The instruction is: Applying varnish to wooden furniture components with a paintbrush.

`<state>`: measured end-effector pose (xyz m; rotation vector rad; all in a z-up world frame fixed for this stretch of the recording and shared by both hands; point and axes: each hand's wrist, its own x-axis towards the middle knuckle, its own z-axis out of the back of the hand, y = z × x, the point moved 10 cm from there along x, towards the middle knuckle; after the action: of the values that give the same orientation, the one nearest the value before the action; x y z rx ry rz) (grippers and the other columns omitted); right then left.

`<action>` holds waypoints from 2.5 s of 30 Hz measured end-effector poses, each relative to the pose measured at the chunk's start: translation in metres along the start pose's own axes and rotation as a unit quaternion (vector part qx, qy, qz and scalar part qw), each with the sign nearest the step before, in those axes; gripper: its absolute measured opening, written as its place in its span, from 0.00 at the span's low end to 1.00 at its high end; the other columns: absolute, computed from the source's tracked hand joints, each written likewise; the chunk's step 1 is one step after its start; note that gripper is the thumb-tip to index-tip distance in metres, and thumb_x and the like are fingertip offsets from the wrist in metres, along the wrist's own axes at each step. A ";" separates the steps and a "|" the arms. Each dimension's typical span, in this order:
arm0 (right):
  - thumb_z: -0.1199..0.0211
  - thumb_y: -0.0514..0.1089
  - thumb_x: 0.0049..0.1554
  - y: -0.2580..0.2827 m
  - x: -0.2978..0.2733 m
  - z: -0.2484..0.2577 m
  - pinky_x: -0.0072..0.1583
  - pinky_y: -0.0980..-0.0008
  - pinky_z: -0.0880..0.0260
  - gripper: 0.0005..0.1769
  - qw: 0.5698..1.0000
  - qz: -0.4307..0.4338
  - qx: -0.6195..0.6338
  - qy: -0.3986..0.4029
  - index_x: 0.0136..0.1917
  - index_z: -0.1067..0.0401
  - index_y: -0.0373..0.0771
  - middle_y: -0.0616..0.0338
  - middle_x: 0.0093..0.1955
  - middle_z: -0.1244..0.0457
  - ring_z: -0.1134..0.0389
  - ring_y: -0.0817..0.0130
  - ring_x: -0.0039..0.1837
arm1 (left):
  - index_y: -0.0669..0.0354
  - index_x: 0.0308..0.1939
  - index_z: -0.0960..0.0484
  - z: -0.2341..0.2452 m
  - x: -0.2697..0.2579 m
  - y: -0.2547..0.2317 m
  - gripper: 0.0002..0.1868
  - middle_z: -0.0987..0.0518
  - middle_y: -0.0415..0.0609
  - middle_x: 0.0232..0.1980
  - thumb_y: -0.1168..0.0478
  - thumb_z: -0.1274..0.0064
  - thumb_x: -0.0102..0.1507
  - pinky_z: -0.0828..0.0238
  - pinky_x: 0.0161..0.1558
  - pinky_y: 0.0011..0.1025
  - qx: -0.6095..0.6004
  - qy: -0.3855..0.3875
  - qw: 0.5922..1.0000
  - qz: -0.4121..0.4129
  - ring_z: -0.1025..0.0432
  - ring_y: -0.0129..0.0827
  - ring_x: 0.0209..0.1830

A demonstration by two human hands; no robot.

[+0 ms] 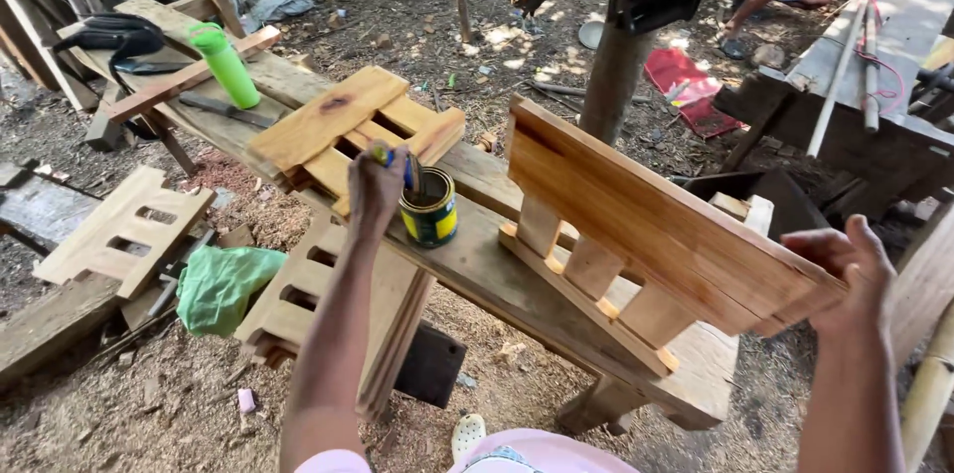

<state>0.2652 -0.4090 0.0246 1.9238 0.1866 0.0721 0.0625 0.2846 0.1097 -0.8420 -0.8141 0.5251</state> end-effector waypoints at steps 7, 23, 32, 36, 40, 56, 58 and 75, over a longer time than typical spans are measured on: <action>0.48 0.67 0.75 0.000 -0.019 0.020 0.58 0.64 0.30 0.38 0.998 0.037 -0.041 -0.040 0.49 0.26 0.27 0.44 0.47 0.32 0.29 0.59 0.50 | 0.65 0.32 0.19 -0.061 0.035 0.027 0.18 0.20 0.64 0.31 0.51 0.45 0.66 0.26 0.39 0.50 0.112 0.081 0.986 -0.092 0.23 0.59 0.35; 0.55 0.60 0.72 -0.010 -0.019 0.062 0.54 0.62 0.26 0.35 0.995 0.087 -0.042 -0.033 0.47 0.26 0.25 0.43 0.43 0.32 0.28 0.59 0.44 | 0.61 0.34 0.15 -0.110 0.034 0.091 0.17 0.18 0.64 0.33 0.49 0.38 0.60 0.25 0.39 0.50 0.151 0.208 0.965 -0.046 0.22 0.57 0.37; 0.55 0.61 0.72 -0.013 -0.009 0.072 0.50 0.57 0.24 0.35 0.995 0.091 -0.030 -0.016 0.45 0.26 0.28 0.42 0.43 0.32 0.28 0.58 0.44 | 0.59 0.34 0.15 -0.062 0.069 0.030 0.18 0.16 0.58 0.34 0.47 0.41 0.62 0.23 0.40 0.46 0.134 0.207 0.968 -0.042 0.20 0.53 0.37; 0.54 0.62 0.72 -0.013 -0.009 0.074 0.50 0.57 0.24 0.35 0.996 0.089 -0.026 -0.019 0.45 0.26 0.28 0.43 0.43 0.31 0.28 0.58 0.43 | 0.59 0.33 0.15 -0.062 0.075 0.033 0.18 0.16 0.58 0.34 0.47 0.40 0.62 0.24 0.41 0.45 0.152 0.190 0.966 -0.086 0.20 0.52 0.38; 0.53 0.60 0.72 -0.003 -0.020 0.057 0.52 0.56 0.24 0.32 0.990 0.113 -0.070 -0.043 0.45 0.28 0.29 0.43 0.43 0.32 0.28 0.57 0.44 | 0.58 0.33 0.15 -0.057 0.072 0.033 0.18 0.16 0.56 0.34 0.46 0.41 0.63 0.24 0.41 0.44 0.167 0.206 0.962 -0.063 0.20 0.49 0.37; 0.49 0.60 0.75 0.008 -0.024 0.036 0.56 0.62 0.24 0.31 0.988 0.110 -0.075 -0.075 0.46 0.25 0.30 0.46 0.43 0.32 0.28 0.60 0.44 | 0.57 0.34 0.19 -0.054 0.065 0.007 0.14 0.17 0.59 0.33 0.50 0.40 0.65 0.24 0.39 0.47 0.196 0.219 0.949 -0.110 0.21 0.54 0.38; 0.49 0.58 0.73 0.008 -0.028 0.035 0.56 0.63 0.25 0.30 0.988 0.102 -0.068 -0.090 0.46 0.25 0.29 0.45 0.43 0.32 0.28 0.60 0.45 | 0.56 0.33 0.19 -0.052 0.064 0.004 0.13 0.17 0.59 0.33 0.51 0.40 0.64 0.24 0.38 0.47 0.195 0.213 0.950 -0.122 0.21 0.54 0.38; 0.42 0.64 0.72 0.011 -0.031 0.019 0.53 0.64 0.26 0.31 0.982 0.068 -0.093 -0.148 0.43 0.25 0.35 0.51 0.41 0.32 0.28 0.62 0.44 | 0.60 0.34 0.18 -0.013 0.040 0.017 0.14 0.20 0.59 0.28 0.53 0.41 0.66 0.27 0.33 0.46 0.106 0.160 0.972 -0.137 0.23 0.52 0.30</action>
<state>0.2383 -0.4350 0.0290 1.7336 -0.1473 -0.1013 0.0949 0.3164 0.1077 -0.5838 -0.5527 0.2176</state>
